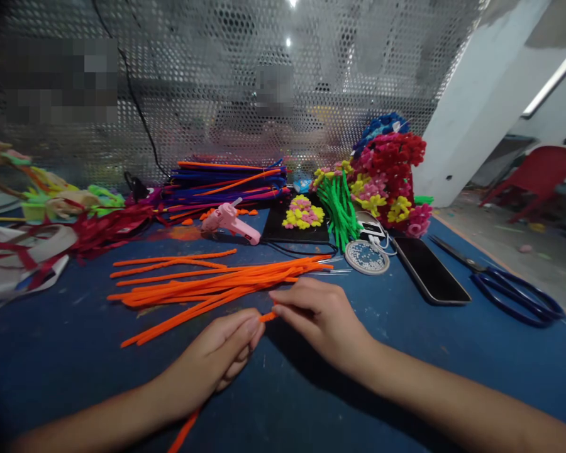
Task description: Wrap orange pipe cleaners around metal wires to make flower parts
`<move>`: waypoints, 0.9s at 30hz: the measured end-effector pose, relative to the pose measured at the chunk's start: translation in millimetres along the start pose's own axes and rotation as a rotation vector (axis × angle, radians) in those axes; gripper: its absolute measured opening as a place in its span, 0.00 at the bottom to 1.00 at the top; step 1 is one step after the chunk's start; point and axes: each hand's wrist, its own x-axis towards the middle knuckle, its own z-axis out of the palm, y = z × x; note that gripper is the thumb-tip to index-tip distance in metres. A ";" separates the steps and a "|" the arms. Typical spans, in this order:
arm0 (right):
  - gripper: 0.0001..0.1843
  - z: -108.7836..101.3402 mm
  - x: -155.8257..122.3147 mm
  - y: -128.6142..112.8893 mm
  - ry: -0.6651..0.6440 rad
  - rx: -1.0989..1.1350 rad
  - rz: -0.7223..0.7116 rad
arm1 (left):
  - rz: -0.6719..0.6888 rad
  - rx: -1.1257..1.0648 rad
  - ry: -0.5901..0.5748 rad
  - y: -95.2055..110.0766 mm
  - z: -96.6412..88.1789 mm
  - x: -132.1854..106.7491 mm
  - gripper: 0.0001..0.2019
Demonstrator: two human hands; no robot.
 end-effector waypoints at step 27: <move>0.13 -3.1 2.9 1.3 -0.171 0.111 -0.030 | -0.089 -0.255 0.038 0.2 -1.4 4.0 0.18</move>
